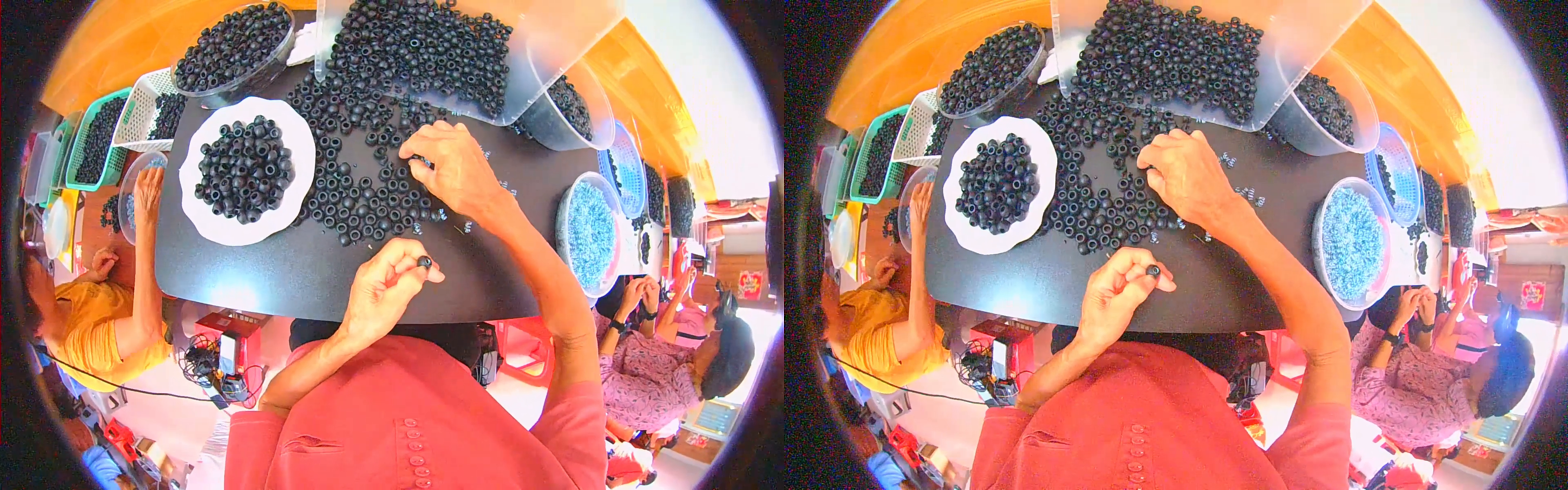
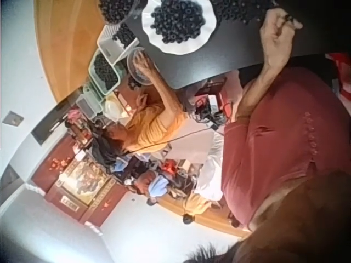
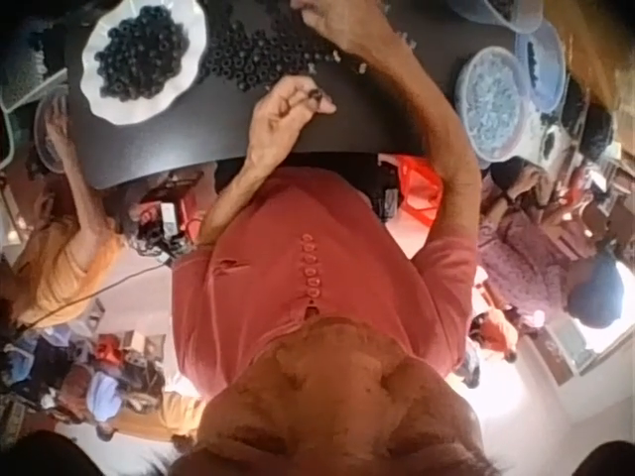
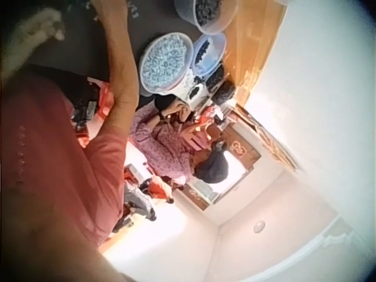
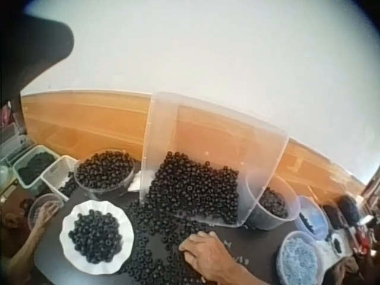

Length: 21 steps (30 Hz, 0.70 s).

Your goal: The person assembles small blue plastic inserts into black circular rubber rings by hand at a workbench.

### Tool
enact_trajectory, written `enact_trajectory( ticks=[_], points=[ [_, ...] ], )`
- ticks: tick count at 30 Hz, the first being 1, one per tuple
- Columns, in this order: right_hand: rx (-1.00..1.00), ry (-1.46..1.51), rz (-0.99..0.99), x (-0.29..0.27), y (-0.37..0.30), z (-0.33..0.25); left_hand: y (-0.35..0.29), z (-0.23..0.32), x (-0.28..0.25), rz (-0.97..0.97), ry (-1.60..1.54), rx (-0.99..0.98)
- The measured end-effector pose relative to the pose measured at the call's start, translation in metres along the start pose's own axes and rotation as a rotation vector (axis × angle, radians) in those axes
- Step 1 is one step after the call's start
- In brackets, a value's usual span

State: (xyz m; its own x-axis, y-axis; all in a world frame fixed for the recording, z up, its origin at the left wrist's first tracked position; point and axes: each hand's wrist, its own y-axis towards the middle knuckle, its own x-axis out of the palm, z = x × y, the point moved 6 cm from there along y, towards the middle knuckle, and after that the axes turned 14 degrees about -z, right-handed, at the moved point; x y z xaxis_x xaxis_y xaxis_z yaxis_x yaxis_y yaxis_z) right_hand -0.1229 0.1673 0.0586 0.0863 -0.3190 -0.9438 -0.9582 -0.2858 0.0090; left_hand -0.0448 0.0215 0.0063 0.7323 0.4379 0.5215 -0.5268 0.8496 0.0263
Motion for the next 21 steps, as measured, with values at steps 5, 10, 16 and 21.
enact_trajectory(
  ticks=[5,10,16,21],
  points=[
    [0.003,0.030,0.165,-0.010,-0.011,-0.011,0.002,0.003,-0.005,0.028,0.046,-0.032],
    [0.239,1.125,0.191,0.014,-0.059,-0.010,0.003,0.000,-0.009,0.026,-0.058,0.072],
    [0.031,1.256,0.229,0.027,-0.093,-0.038,0.004,-0.002,-0.007,0.044,-0.013,0.079],
    [-0.003,1.101,0.238,0.025,-0.100,-0.043,0.005,-0.002,-0.003,0.066,0.054,0.059]
  ],
)
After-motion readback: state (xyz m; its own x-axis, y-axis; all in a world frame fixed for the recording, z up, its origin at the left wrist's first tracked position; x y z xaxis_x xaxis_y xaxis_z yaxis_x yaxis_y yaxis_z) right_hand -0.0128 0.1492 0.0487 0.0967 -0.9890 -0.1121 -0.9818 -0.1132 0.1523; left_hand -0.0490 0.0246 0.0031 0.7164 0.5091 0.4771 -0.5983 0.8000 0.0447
